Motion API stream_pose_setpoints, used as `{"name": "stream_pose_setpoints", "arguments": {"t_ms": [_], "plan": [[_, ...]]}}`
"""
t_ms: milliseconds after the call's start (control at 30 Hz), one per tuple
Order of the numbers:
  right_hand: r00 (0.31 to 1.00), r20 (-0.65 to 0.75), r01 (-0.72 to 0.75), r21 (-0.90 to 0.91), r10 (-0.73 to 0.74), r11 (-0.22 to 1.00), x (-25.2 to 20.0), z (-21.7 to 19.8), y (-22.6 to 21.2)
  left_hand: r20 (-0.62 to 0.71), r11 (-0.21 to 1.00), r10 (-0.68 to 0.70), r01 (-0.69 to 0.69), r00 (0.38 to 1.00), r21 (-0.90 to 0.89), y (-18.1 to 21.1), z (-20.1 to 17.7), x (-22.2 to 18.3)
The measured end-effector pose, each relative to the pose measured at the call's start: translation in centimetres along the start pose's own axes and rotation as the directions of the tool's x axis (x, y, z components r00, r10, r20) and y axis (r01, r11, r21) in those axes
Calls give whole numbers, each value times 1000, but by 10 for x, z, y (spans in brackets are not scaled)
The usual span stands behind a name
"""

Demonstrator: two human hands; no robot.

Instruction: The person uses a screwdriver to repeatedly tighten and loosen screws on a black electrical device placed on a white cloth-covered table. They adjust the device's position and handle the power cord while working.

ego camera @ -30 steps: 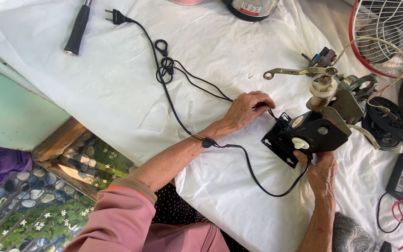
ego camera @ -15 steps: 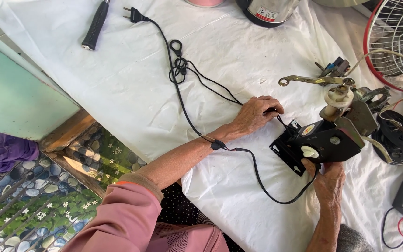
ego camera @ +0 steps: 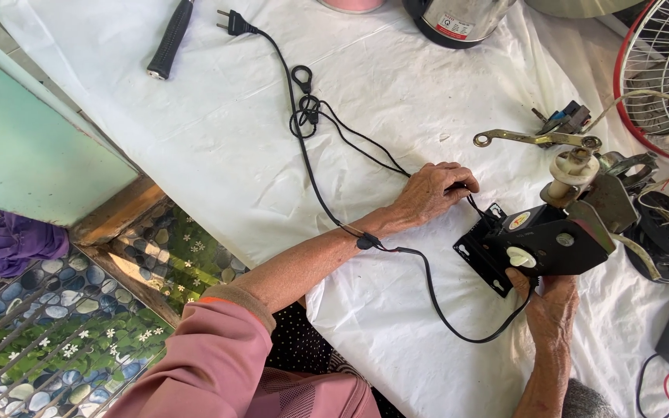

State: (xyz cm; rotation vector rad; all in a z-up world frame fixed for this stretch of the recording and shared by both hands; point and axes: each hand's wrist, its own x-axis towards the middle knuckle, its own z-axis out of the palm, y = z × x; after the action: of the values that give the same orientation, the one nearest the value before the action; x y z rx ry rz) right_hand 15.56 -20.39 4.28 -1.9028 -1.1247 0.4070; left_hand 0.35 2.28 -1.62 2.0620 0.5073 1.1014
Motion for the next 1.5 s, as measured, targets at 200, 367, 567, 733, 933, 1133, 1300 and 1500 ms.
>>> {"name": "stream_pose_setpoints", "arguments": {"t_ms": [200,367,567,733,933,1133,1300,1500], "plan": [[998,12,59,37,-59,998,2,1,15,-3,1000,5,-5,1000,-11,0,-1,0],[998,12,60,24,-61,998,2,1,8,-1,1000,-11,11,1000,-10,1,-1,0],[1000,2,22,32,-22,999,1,4,-1,-6,999,8,-8,1000,-34,2,-4,1],[999,-18,31,49,-30,998,4,6,13,27,1000,-26,27,999,-10,5,-9,1],[998,6,65,48,-65,997,-3,12,-9,32,995,-94,96,995,-40,2,-6,-2],[999,14,49,51,-50,997,-2,9,-10,52,994,-93,96,994,-53,1,-6,-1],[999,-6,-52,-270,52,961,1,-19,38,44,997,-64,66,997,-36,-1,-4,0],[998,-64,-17,-523,-19,852,1,-32,50,52,996,-86,87,995,-19,0,-3,1]]}}
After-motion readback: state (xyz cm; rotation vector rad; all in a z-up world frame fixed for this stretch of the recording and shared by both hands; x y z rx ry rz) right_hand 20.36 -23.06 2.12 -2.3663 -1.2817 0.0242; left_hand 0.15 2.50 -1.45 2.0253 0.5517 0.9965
